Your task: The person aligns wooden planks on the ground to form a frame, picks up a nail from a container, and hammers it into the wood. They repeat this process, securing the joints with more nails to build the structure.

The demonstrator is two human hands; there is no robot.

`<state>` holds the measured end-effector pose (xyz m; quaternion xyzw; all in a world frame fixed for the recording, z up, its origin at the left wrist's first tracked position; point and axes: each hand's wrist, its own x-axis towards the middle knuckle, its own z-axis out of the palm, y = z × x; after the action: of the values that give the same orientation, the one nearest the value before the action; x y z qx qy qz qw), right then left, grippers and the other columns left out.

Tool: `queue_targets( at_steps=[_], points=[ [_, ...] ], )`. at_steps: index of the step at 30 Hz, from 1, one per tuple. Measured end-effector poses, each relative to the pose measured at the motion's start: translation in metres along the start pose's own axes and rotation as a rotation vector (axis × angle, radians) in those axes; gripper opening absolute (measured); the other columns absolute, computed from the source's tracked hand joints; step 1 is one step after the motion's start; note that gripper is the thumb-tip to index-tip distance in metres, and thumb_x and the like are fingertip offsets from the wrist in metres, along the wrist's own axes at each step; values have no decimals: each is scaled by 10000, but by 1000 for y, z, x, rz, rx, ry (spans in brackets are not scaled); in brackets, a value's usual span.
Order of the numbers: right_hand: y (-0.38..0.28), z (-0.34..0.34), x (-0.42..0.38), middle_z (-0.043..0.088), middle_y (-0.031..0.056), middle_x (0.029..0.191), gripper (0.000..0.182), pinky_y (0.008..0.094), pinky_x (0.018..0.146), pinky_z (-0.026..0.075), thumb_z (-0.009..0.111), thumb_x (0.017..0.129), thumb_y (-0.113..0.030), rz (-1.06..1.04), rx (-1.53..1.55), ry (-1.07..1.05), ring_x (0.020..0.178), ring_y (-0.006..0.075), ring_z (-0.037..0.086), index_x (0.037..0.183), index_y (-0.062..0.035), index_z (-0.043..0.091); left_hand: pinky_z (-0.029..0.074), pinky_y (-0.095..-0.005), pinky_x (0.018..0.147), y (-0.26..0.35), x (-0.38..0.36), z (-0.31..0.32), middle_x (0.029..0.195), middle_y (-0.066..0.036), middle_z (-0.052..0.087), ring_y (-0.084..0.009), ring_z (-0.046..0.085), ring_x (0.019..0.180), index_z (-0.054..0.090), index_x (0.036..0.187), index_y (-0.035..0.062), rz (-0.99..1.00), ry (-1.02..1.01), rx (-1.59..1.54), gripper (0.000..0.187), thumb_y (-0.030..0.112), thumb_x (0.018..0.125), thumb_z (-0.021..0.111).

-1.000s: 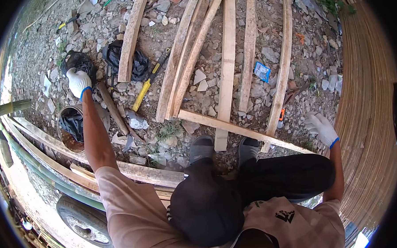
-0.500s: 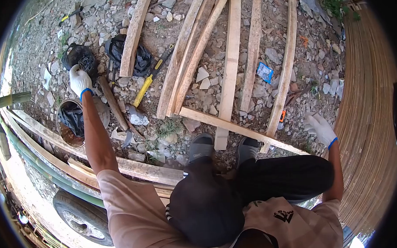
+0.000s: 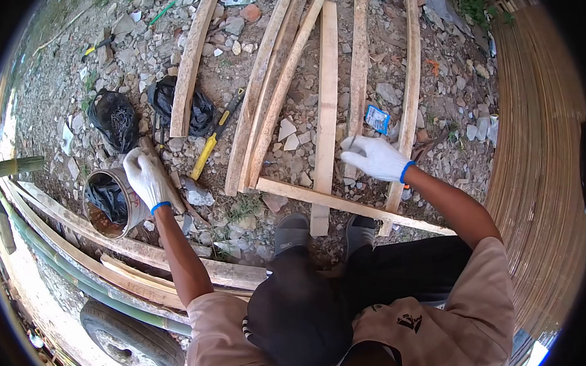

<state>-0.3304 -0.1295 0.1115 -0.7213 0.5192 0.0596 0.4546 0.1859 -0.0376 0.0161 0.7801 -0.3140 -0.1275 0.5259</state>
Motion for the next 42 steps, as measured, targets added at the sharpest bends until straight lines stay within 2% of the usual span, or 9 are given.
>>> queue_targets(
  at_steps=[5,13,21,27,30,33,38,40,42],
  points=[
    [-66,93,119,738,279,967,769,445,891,552,612,906,-729,115,273,128,995,423,722,1022,28,689,543,-292,827,32,-104,-10,1072,-84,658,-122,598,866,627,1238,-8,-300,-90,-140,307,249,1088,554],
    [-95,153,150,707,287,1152,640,497,949,532,744,864,-511,243,435,414,1095,423,686,1170,37,623,543,-321,920,76,-162,1,1299,-159,634,-167,638,1047,536,1394,-61,-341,-160,-323,383,65,1040,610],
    [-97,145,135,691,191,1109,427,407,933,522,690,988,-288,-15,852,461,1032,261,667,1233,45,582,520,-269,867,104,-142,34,1075,-84,701,-113,627,953,644,1285,-41,-203,-264,-271,260,87,1077,556],
    [-102,127,120,661,162,1159,423,380,956,514,658,1015,-261,-247,957,490,1078,212,630,1284,43,539,484,-330,1028,101,-166,62,1235,-130,693,-182,636,1125,666,1238,-68,-178,-406,-285,238,28,1052,551],
    [-92,113,119,659,166,1152,413,397,948,510,632,1035,-285,-324,945,476,1070,228,629,1265,50,556,479,-319,1031,117,-176,69,1208,-130,699,-186,639,1125,663,1240,-67,-146,-444,-275,241,27,1045,558],
    [-75,83,122,668,200,1089,468,434,925,498,552,1079,-377,-140,853,873,1017,308,637,1233,64,580,499,-292,962,134,-185,68,1158,-96,703,-148,641,1049,666,1241,-58,-196,-459,-352,238,34,1048,560],
    [-9,40,138,680,289,1129,671,422,953,476,456,1085,-539,58,541,884,1072,360,649,1243,97,601,514,-279,863,128,-192,68,1087,-68,699,-105,622,941,695,1217,-42,-190,-556,-318,223,36,1045,576],
    [7,38,138,674,346,1160,670,519,964,487,410,1074,-561,138,515,824,1146,511,621,1252,46,631,518,-283,871,121,-194,70,1097,-72,706,-110,630,944,697,1227,-46,-210,-608,-325,233,32,1040,582],
    [28,47,141,677,343,1150,668,523,964,488,403,1072,-569,172,467,821,1136,512,625,1256,29,635,519,-283,876,118,-197,72,1116,-74,709,-116,635,953,696,1227,-47,-200,-621,-313,233,32,1039,582]
  ],
)
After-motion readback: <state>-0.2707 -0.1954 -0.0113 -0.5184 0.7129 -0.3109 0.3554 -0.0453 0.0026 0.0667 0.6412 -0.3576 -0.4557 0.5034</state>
